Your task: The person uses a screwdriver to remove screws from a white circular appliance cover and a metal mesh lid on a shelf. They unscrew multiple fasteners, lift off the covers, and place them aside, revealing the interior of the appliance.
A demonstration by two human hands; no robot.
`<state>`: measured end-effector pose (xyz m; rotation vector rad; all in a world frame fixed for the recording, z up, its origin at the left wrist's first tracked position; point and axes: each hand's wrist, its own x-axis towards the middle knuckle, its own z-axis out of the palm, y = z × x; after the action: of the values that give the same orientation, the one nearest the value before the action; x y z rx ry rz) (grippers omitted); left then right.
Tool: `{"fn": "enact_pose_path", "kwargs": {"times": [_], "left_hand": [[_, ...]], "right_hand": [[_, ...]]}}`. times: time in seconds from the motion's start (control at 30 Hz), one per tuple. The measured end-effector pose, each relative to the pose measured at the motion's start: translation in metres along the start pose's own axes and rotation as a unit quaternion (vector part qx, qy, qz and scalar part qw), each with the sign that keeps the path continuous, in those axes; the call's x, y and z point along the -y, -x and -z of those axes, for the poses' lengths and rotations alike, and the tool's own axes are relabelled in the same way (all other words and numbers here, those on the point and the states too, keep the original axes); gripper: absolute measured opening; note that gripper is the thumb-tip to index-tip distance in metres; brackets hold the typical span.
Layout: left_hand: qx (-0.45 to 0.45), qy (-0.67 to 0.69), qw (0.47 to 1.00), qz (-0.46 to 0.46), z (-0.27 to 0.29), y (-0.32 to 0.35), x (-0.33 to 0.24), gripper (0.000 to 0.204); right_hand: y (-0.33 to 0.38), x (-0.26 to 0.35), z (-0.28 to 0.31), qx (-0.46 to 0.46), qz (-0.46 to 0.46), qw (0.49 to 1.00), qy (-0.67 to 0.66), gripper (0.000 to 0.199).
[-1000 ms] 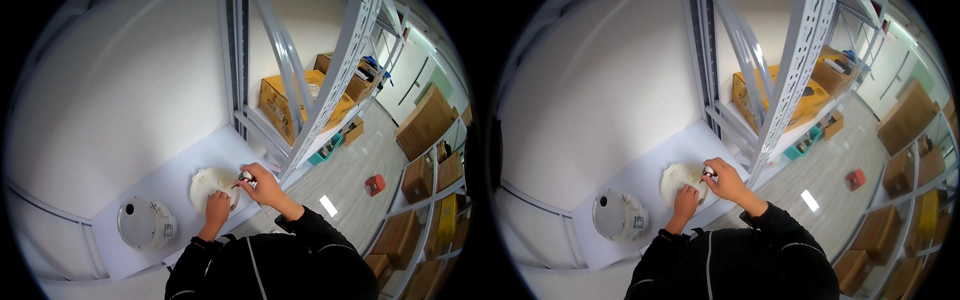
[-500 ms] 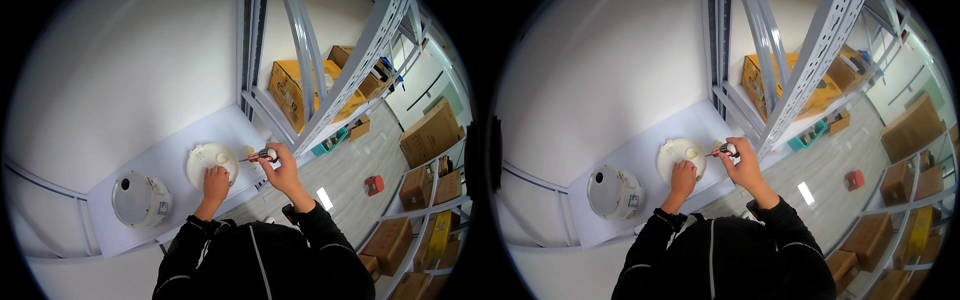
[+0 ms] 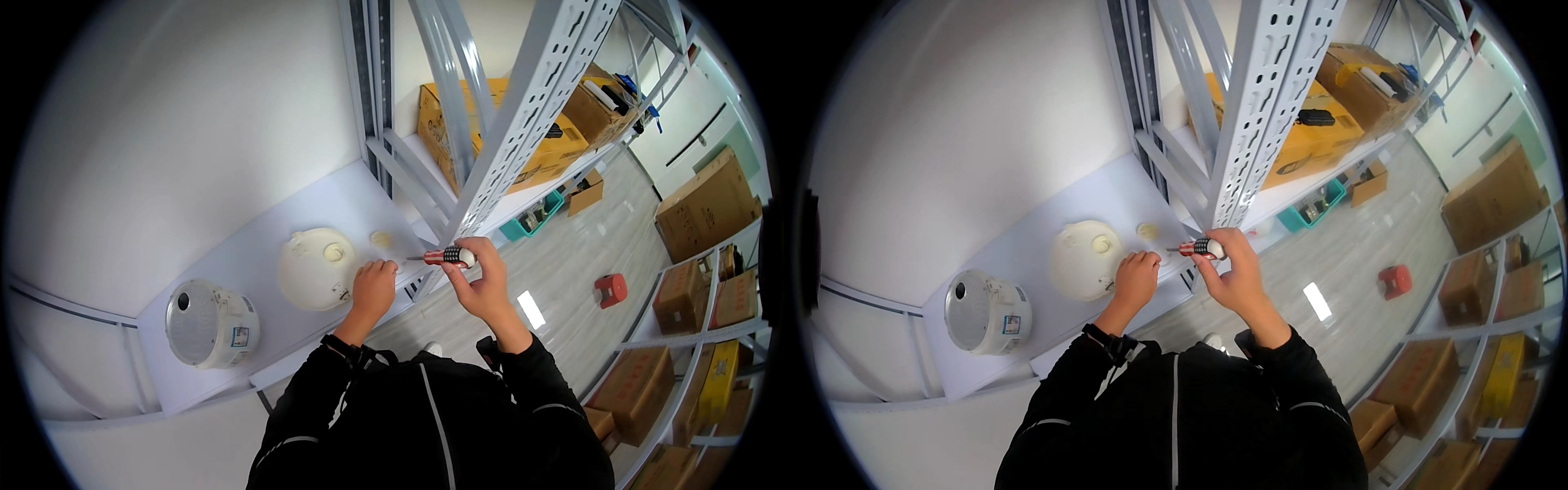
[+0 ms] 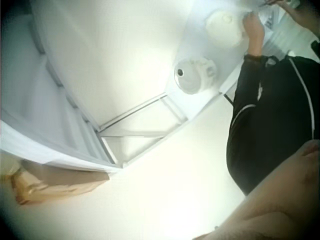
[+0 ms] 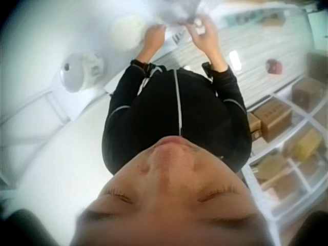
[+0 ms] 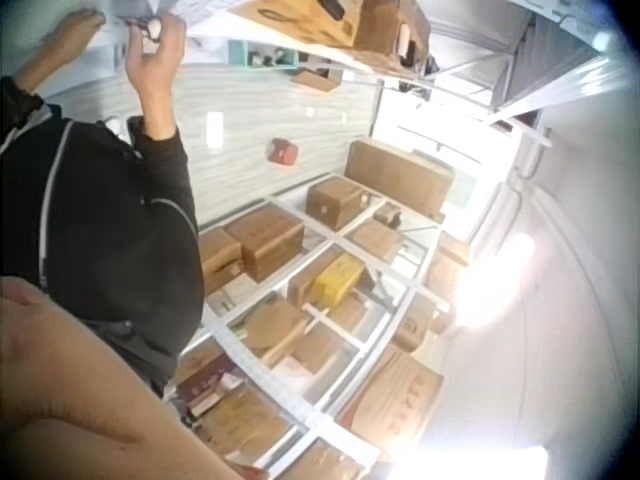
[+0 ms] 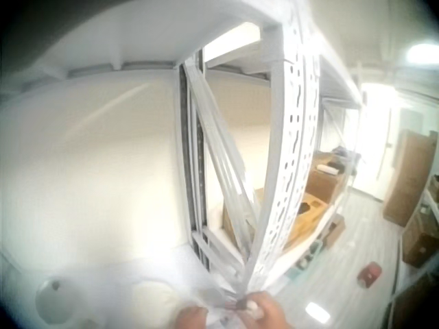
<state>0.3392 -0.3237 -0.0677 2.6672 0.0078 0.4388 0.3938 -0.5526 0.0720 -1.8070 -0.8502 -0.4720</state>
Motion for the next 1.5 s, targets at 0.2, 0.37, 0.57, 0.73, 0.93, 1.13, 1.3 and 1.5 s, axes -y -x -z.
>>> {"fn": "enact_pose_path", "kwargs": {"times": [0.2, 0.37, 0.57, 0.73, 0.93, 1.13, 1.3, 1.5], "left_hand": [[0.046, -0.058, 0.995, 0.069, -0.023, -0.015, -0.01, 0.011], [0.04, -0.078, 0.992, 0.094, -0.031, -0.021, -0.012, 0.011], [-0.002, -0.06, 0.991, 0.116, -0.015, -0.02, -0.021, 0.023], [-0.094, -0.025, 0.991, 0.096, 0.021, 0.0, -0.01, 0.023], [0.006, -0.052, 0.992, 0.114, 0.072, 0.039, 0.037, 0.037], [0.086, -0.013, 0.993, 0.077, 0.089, 0.067, 0.077, 0.051], [0.121, 0.03, 0.991, 0.046, 0.108, 0.068, 0.09, 0.059], [0.135, 0.019, 0.991, -0.012, 0.104, 0.059, 0.112, 0.069]], "right_hand": [[0.002, -0.014, 0.031, 0.023, 0.015, 1.0, 0.003, 0.042], [0.001, -0.026, 0.043, 0.036, 0.035, 0.999, -0.001, 0.044], [-0.006, -0.034, 0.04, 0.047, 0.042, 0.997, -0.032, 0.044], [-0.013, -0.033, 0.022, 0.056, 0.039, 0.996, -0.059, 0.043], [-0.02, -0.016, -0.02, 0.083, 0.026, 0.992, -0.095, 0.044], [-0.021, 0.002, -0.064, 0.107, 0.034, 0.989, -0.092, 0.044], [-0.023, 0.024, -0.09, 0.121, 0.039, 0.99, -0.062, 0.043], [-0.015, 0.042, -0.124, 0.11, 0.017, 0.993, -0.032, 0.044]]}}
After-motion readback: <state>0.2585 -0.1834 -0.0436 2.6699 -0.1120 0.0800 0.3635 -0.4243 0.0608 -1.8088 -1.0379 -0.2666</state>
